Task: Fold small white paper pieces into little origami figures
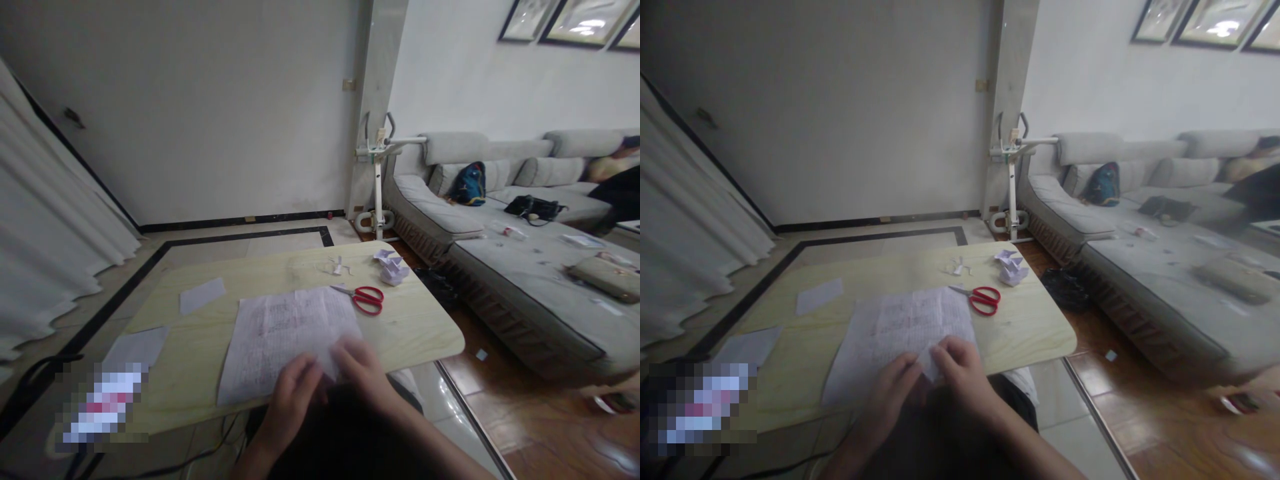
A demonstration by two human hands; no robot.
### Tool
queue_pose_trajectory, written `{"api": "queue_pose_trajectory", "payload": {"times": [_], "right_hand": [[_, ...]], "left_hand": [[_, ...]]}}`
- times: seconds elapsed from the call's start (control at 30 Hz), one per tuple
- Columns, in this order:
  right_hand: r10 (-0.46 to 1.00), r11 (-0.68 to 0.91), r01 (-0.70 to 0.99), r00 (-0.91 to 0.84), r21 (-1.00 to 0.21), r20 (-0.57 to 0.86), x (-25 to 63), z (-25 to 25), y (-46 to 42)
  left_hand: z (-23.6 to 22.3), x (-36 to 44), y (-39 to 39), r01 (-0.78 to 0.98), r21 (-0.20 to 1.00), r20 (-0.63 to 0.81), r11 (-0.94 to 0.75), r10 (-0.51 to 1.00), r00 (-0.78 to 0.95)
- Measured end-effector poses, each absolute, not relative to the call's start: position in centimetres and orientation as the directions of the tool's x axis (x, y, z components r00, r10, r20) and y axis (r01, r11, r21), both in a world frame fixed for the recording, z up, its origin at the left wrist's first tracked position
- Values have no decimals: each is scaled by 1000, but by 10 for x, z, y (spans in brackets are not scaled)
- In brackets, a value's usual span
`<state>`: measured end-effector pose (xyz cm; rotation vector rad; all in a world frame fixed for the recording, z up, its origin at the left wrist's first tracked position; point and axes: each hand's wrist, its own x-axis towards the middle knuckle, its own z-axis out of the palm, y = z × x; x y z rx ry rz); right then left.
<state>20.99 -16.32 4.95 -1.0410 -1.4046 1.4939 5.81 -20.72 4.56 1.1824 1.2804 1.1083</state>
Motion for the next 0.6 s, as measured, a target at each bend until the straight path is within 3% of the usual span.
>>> {"api": "queue_pose_trajectory", "payload": {"times": [0.17,0.33,0.47,0.6], "right_hand": [[933,-75,-73,-356,-995,-44,209,48,-164],[930,-81,-99,-365,-992,-40,207,42,-163],[931,-93,-78,-360,-993,-59,205,45,-162],[933,-121,-96,-350,-988,-80,204,48,-162]], "left_hand": [[38,57,-207,81,993,-84,88,995,-53],[29,53,-202,308,946,164,-101,969,-185],[31,49,-199,489,813,401,-316,912,-79],[32,49,-200,537,755,429,-377,903,30]]}}
